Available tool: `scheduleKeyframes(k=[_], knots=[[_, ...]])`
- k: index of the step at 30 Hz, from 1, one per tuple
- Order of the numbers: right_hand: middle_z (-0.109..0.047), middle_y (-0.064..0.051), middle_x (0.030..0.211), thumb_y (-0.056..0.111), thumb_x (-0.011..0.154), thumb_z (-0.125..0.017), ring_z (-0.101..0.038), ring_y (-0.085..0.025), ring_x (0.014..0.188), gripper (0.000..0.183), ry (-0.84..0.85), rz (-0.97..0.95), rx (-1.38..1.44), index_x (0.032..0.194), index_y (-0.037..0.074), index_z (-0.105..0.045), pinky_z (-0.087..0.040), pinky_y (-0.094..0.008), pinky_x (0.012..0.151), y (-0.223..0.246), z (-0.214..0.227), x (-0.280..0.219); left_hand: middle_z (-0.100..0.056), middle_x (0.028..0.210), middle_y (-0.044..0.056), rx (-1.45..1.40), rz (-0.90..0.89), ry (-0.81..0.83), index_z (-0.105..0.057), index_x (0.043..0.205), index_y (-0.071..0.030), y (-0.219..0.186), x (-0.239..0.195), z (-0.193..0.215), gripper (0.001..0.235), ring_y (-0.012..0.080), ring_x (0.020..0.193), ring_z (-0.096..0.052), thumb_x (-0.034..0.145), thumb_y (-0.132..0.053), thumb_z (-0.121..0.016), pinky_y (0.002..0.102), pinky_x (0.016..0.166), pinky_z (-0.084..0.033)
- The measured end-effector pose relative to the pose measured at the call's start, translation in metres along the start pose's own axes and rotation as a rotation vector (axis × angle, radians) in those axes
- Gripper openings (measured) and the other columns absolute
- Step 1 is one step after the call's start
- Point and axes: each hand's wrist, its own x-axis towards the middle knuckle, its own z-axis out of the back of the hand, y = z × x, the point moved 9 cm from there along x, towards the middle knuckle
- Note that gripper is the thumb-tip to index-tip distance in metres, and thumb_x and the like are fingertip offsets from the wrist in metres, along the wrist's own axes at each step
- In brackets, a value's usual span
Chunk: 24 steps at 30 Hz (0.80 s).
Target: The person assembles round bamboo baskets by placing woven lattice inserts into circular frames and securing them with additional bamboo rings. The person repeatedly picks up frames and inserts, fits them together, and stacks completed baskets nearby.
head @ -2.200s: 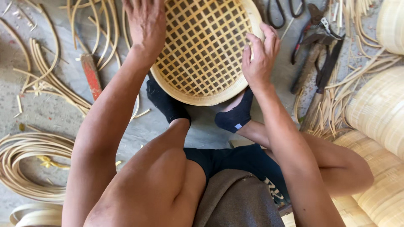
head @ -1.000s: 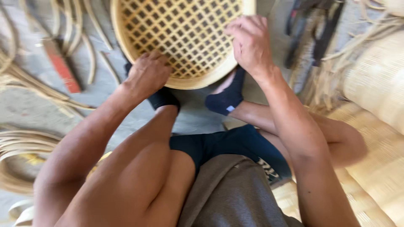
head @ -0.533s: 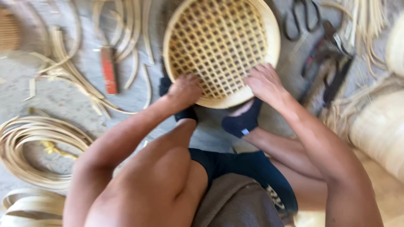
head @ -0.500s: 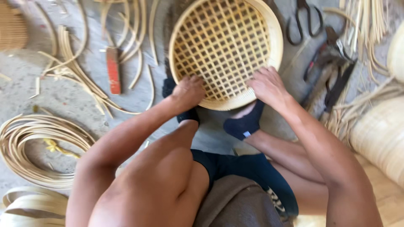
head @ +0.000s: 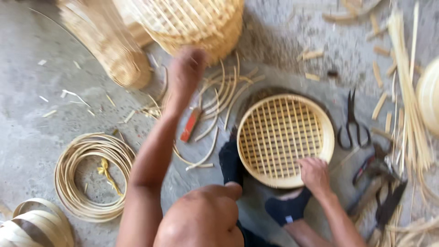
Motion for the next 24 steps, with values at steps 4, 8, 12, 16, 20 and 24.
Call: scheduleKeyframes(k=[4,8,12,16,20,24], knots=[[-0.074,-0.005,0.096,0.007,0.083,-0.060,-0.068,-0.026,0.097,0.024,-0.083,-0.035,-0.022,0.100,0.014,-0.076,-0.048,-0.044,0.089,0.000,-0.001,0.005,-0.070,0.087,0.007,0.536,0.004,-0.040,-0.075,0.087,-0.009,0.078,0.126,0.031,0.022,0.0210,0.076,-0.064,0.107,-0.016,-0.067,0.034,0.065,-0.053],[-0.074,-0.003,0.093,0.009,0.084,-0.064,-0.068,-0.024,0.096,0.020,-0.075,-0.074,-0.051,0.098,0.015,-0.077,-0.047,-0.043,0.090,-0.001,-0.008,-0.001,-0.070,0.106,0.013,0.755,-0.086,0.016,-0.074,0.081,-0.005,0.114,0.172,0.001,0.008,0.0266,0.098,-0.064,0.089,-0.007,-0.074,0.034,0.070,-0.059],[-0.074,-0.002,0.093,0.010,0.083,-0.065,-0.068,-0.022,0.095,0.020,-0.056,-0.123,-0.074,0.098,0.015,-0.077,-0.046,-0.041,0.090,-0.008,-0.012,0.006,-0.070,0.115,0.014,0.887,-0.109,0.153,-0.073,0.073,-0.004,0.121,0.185,-0.035,0.010,0.0296,0.105,-0.063,0.082,-0.006,-0.077,0.037,0.079,-0.059],[-0.075,-0.001,0.094,0.010,0.085,-0.065,-0.068,-0.021,0.095,0.019,-0.034,-0.158,-0.100,0.099,0.016,-0.077,-0.045,-0.040,0.090,-0.002,-0.011,0.008,-0.065,0.132,0.019,0.906,-0.078,0.267,-0.071,0.070,-0.001,0.135,0.189,-0.051,0.017,0.0266,0.109,-0.063,0.086,0.003,-0.073,0.032,0.077,-0.060],[-0.075,-0.001,0.095,0.010,0.084,-0.064,-0.068,-0.020,0.095,0.022,-0.014,-0.157,-0.118,0.100,0.016,-0.078,-0.046,-0.040,0.090,0.003,-0.003,0.009,-0.071,0.112,0.017,0.897,-0.083,0.274,-0.069,0.077,-0.005,0.144,0.194,-0.050,0.015,0.0257,0.104,-0.065,0.091,-0.004,-0.073,0.036,0.092,-0.056],[-0.075,-0.001,0.095,0.011,0.084,-0.065,-0.069,-0.020,0.096,0.021,0.009,-0.171,-0.136,0.099,0.017,-0.078,-0.046,-0.039,0.091,0.005,-0.006,0.010,-0.070,0.106,0.016,0.830,0.003,0.334,-0.068,0.084,-0.003,0.157,0.194,-0.054,0.012,0.0237,0.094,-0.065,0.095,-0.002,-0.071,0.036,0.084,-0.059]])
